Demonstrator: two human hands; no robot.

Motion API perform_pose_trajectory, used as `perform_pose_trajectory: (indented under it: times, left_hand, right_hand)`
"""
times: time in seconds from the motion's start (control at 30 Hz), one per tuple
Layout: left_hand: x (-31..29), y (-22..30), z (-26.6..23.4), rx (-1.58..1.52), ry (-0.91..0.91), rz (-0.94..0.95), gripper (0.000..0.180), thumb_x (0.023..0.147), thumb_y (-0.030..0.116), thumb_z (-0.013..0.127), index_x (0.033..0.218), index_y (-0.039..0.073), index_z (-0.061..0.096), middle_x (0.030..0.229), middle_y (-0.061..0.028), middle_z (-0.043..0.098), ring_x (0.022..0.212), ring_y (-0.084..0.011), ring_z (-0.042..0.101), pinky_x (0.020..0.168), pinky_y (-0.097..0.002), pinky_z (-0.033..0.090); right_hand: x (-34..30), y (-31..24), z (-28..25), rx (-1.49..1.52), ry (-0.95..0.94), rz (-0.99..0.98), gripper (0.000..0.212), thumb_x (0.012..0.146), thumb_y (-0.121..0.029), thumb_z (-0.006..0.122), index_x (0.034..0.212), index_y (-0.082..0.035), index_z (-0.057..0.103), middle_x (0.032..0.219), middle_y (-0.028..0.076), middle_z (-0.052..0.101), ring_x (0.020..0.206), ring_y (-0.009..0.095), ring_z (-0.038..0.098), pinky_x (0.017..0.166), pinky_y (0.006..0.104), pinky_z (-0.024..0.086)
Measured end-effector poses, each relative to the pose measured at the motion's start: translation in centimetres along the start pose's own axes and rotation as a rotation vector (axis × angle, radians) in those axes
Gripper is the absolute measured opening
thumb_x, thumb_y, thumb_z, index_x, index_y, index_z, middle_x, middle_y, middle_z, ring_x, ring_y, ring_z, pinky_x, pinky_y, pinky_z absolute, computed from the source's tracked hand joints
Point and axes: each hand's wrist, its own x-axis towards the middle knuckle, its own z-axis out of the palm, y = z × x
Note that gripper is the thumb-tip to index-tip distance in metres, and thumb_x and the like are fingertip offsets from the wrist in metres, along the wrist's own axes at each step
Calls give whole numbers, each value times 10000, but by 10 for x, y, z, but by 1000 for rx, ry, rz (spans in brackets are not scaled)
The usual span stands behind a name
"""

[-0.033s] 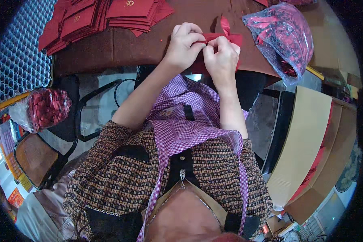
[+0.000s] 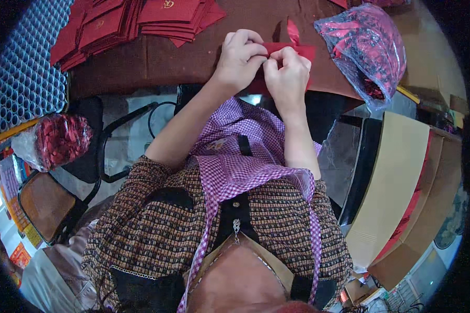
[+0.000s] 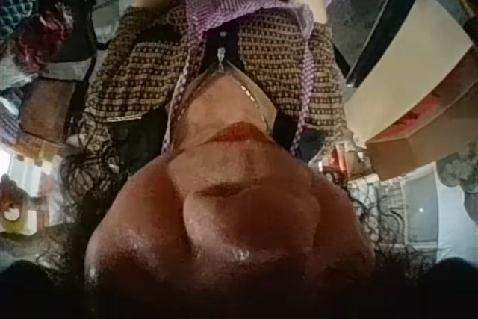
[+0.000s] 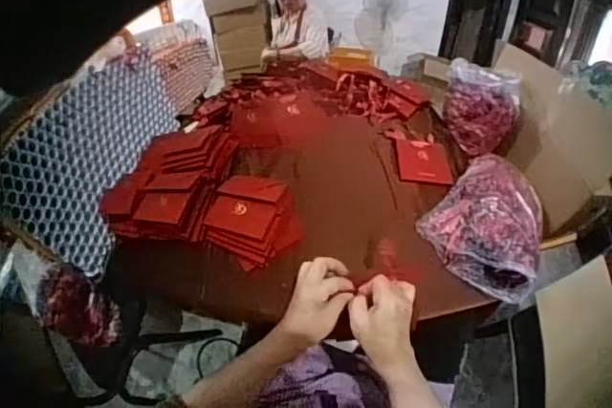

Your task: Tying ribbons onto red gift bags at a manual assembly station.

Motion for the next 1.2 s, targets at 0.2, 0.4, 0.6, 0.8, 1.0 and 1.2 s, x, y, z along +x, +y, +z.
perform_pose_trajectory:
  times: [0.2,0.4,0.6,0.8,1.0,1.2]
  left_hand:
    - [-1,2,-4,22,22,53,131,712,73,683,842,61,669,1046,-57,569,985,-232,500,878,-357,412]
    - [1,3,-9,122,48,94,122,704,111,686,824,88,675,1036,-57,573,960,-259,510,868,-378,396]
    - [4,23,-9,133,33,263,156,684,83,684,834,118,659,1076,-64,563,1002,-276,509,871,-389,385]
    - [5,24,-12,259,95,424,221,627,64,708,839,111,667,1088,-100,588,978,-297,549,824,-407,412]
    - [6,17,-8,219,81,453,210,665,35,699,863,94,664,1104,-115,572,969,-296,556,826,-385,432]
    - [4,16,-9,-53,-167,116,149,779,9,644,925,34,634,1117,-126,522,979,-247,564,816,-304,466]
  right_hand:
    - [2,-1,-11,226,-112,283,119,773,-85,656,826,19,631,745,110,669,740,133,644,652,272,504]
    - [13,-5,-53,117,-122,-90,127,773,-39,667,895,-5,656,897,112,678,807,200,657,715,300,500]
    - [37,10,-62,-71,-264,-288,115,782,-109,655,870,-36,670,855,93,666,814,242,621,746,339,449]
    - [57,23,-65,207,-723,-164,163,815,-125,618,911,-1,662,780,98,657,758,207,614,724,325,483]
    - [52,36,-53,580,-873,331,161,841,-129,633,900,20,643,761,11,627,704,63,570,633,221,469]
    - [41,40,-36,624,-721,414,202,809,-178,604,827,13,668,728,42,643,661,89,572,616,254,462]
